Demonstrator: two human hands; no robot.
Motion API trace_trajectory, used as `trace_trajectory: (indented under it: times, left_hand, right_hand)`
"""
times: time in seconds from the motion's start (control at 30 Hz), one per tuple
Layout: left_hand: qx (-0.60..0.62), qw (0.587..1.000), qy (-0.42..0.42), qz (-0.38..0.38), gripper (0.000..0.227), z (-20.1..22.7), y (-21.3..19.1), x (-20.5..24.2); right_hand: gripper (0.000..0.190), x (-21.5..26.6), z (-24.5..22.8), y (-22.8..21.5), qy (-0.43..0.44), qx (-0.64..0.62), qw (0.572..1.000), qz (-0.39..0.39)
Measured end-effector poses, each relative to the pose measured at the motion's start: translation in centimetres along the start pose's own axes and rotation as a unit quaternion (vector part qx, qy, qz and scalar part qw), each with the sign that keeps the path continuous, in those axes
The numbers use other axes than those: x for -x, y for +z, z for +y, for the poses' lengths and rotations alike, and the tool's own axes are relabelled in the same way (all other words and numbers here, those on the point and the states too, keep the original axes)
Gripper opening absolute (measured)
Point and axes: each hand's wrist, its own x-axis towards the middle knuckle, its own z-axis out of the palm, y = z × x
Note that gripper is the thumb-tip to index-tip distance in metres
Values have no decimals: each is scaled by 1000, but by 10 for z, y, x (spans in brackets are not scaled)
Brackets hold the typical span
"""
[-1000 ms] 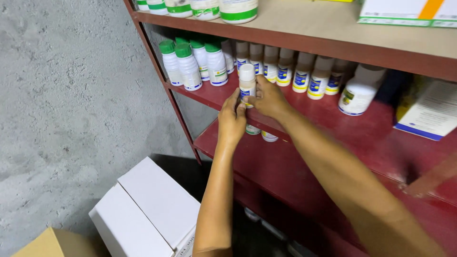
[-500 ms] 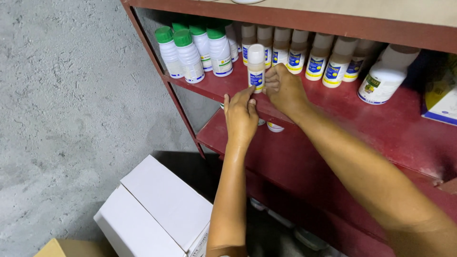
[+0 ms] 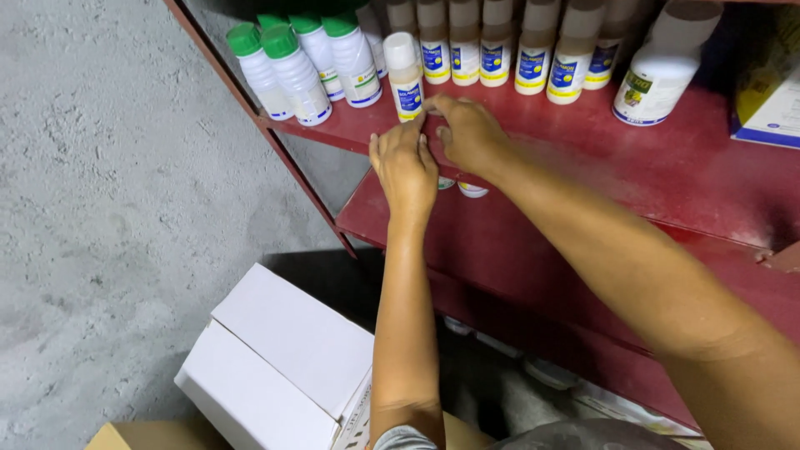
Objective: Organize and place various agricultural chemical bottles from boxes onto storage shelves.
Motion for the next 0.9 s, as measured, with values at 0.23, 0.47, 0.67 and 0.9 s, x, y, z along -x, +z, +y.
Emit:
trace_trajectory:
  times: [0.23,0.47,0.67,0.9]
  left_hand:
    - [61,998,-2,29,27,4,-1,22]
    - [365,905,-136,169,23,61,-16,122]
    - [288,897,-266,206,22,98,-11,266]
    - [205,888,-372,179,38,144,-20,402]
  right_hand:
    - [41,23,-12,-9,95,104,987,-72]
    - [42,117,-40,-18,-175,131,976,-1]
    - [49,249,-27,-3,-133,-7,981,-142]
    - [52,369,-25,29,-95,-117,950,-272]
